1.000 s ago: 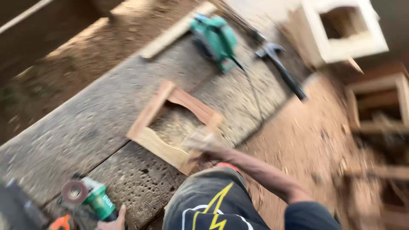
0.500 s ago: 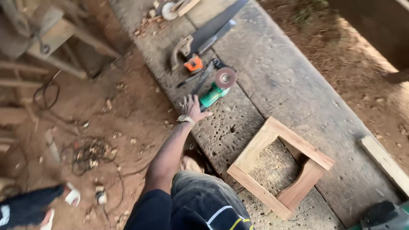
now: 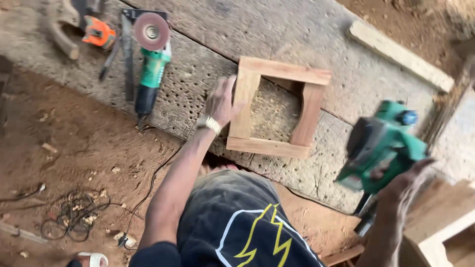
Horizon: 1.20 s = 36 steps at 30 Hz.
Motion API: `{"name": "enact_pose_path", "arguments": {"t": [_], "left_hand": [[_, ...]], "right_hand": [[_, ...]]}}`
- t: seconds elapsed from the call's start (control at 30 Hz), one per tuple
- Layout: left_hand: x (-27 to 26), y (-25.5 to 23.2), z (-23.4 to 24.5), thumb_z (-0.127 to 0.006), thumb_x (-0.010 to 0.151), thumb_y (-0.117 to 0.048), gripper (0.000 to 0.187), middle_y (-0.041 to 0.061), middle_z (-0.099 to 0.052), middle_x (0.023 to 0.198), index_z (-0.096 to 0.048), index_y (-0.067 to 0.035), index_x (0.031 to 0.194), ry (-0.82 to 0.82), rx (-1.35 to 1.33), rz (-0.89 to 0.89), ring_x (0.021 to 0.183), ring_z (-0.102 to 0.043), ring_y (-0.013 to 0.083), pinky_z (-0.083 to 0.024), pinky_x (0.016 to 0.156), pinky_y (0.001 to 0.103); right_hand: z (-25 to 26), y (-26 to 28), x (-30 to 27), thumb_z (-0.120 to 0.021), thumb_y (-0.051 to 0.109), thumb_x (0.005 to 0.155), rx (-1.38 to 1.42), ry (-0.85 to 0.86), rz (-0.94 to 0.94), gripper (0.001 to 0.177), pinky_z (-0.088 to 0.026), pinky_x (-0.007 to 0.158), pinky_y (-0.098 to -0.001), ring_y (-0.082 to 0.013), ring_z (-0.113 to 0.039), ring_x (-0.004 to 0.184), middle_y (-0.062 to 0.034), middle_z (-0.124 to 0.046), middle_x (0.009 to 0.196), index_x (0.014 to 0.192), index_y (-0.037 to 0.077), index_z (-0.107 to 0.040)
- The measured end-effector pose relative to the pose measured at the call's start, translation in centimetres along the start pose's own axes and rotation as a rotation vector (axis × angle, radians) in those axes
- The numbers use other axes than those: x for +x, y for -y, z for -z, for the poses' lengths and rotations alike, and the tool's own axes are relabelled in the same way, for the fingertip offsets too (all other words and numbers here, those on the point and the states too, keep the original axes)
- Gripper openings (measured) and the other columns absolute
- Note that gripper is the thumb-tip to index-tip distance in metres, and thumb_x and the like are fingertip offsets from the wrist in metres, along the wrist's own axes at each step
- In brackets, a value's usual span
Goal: The person sands the edges and corners of a wooden frame using a handheld angle grinder with a sanding disc. They then use a handheld electric planer to smooth the flat surfaces of the frame before returning to the angle grinder for further sanding.
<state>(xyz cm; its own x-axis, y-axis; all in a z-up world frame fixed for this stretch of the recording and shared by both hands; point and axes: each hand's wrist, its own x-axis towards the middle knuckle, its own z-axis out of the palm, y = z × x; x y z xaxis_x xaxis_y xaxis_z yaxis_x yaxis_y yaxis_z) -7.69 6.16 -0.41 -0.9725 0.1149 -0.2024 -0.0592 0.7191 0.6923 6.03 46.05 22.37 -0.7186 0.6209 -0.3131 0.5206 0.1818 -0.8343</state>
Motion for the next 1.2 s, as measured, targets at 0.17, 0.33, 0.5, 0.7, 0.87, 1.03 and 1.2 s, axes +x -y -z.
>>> {"name": "enact_pose_path", "arguments": {"t": [0.17,0.33,0.5,0.7,0.87,1.03,1.2], "left_hand": [[8.6,1.1,-3.6,-0.097,0.060,-0.039,0.097,0.010,-0.050,0.138,-0.052,-0.009,0.141,-0.250,0.206,-0.439,0.125,-0.050,0.0311,-0.049,0.100,0.055],[10.0,3.3,-4.2,-0.105,0.053,-0.048,0.091,0.005,-0.054,0.115,-0.067,-0.013,0.127,-0.031,-0.059,-0.364,0.110,-0.050,0.0276,-0.050,0.102,0.045],[7.9,6.7,-2.9,-0.100,0.065,-0.045,0.065,0.003,-0.060,0.109,-0.072,-0.013,0.114,-0.095,-0.264,-0.388,0.108,-0.058,0.0226,-0.056,0.096,0.039],[9.5,8.2,-2.6,-0.085,0.092,-0.034,0.020,0.004,-0.072,0.093,-0.083,-0.015,0.100,-0.137,-0.357,-0.368,0.093,-0.065,0.0223,-0.056,0.082,0.038],[9.5,9.0,-2.4,-0.073,0.105,-0.026,0.014,0.002,-0.080,0.109,-0.080,-0.016,0.110,-0.191,-0.418,-0.467,0.103,-0.074,0.0164,-0.061,0.094,0.037],[7.1,7.1,0.1,-0.064,0.105,-0.039,0.034,0.007,-0.079,0.104,-0.072,-0.010,0.121,-0.115,-0.601,-0.292,0.094,-0.078,0.0166,-0.061,0.083,0.031],[7.9,8.0,-0.4,-0.030,0.110,-0.058,0.060,0.000,-0.082,0.103,-0.067,-0.016,0.131,-0.096,-0.556,-0.251,0.087,-0.077,0.0103,-0.055,0.074,0.025]], "right_hand": [[-3.5,-2.1,-10.1,-0.037,0.065,0.108,0.104,0.089,-0.184,0.064,-0.047,0.047,-0.0335,-0.0158,-0.054,0.054,-0.0061,-0.060,0.074,0.108,0.003,-0.057],[-10.6,-4.1,-18.0,-0.045,0.065,0.102,0.239,0.221,-0.282,0.073,-0.040,0.044,-0.0278,-0.0131,-0.051,0.051,-0.0065,-0.056,0.067,0.123,-0.004,-0.060],[-15.6,-6.4,-22.5,-0.052,0.068,0.095,0.198,0.281,-0.337,0.076,-0.041,0.042,-0.0277,-0.0134,-0.053,0.049,-0.0064,-0.061,0.067,0.113,-0.005,-0.063],[-18.9,-7.7,-25.1,-0.055,0.066,0.089,0.070,0.306,-0.346,0.068,-0.043,0.042,-0.0252,-0.0104,-0.055,0.049,-0.0026,-0.064,0.064,0.106,0.002,-0.066],[-20.9,-6.7,-24.3,-0.091,0.036,0.070,-0.185,0.420,0.043,0.051,-0.048,0.049,-0.0248,-0.0083,-0.057,0.058,-0.0023,-0.065,0.066,0.093,0.000,-0.063],[-21.4,-7.0,-24.0,-0.081,0.016,0.082,-0.244,0.297,-0.144,0.021,-0.053,0.054,-0.0286,-0.0078,-0.066,0.061,-0.0007,-0.074,0.071,0.093,0.003,-0.068],[-21.1,-8.1,-23.8,-0.079,0.015,0.082,-0.330,0.313,-0.087,0.018,-0.054,0.052,-0.0278,-0.0084,-0.067,0.056,-0.0038,-0.071,0.068,0.091,0.003,-0.067]]}}
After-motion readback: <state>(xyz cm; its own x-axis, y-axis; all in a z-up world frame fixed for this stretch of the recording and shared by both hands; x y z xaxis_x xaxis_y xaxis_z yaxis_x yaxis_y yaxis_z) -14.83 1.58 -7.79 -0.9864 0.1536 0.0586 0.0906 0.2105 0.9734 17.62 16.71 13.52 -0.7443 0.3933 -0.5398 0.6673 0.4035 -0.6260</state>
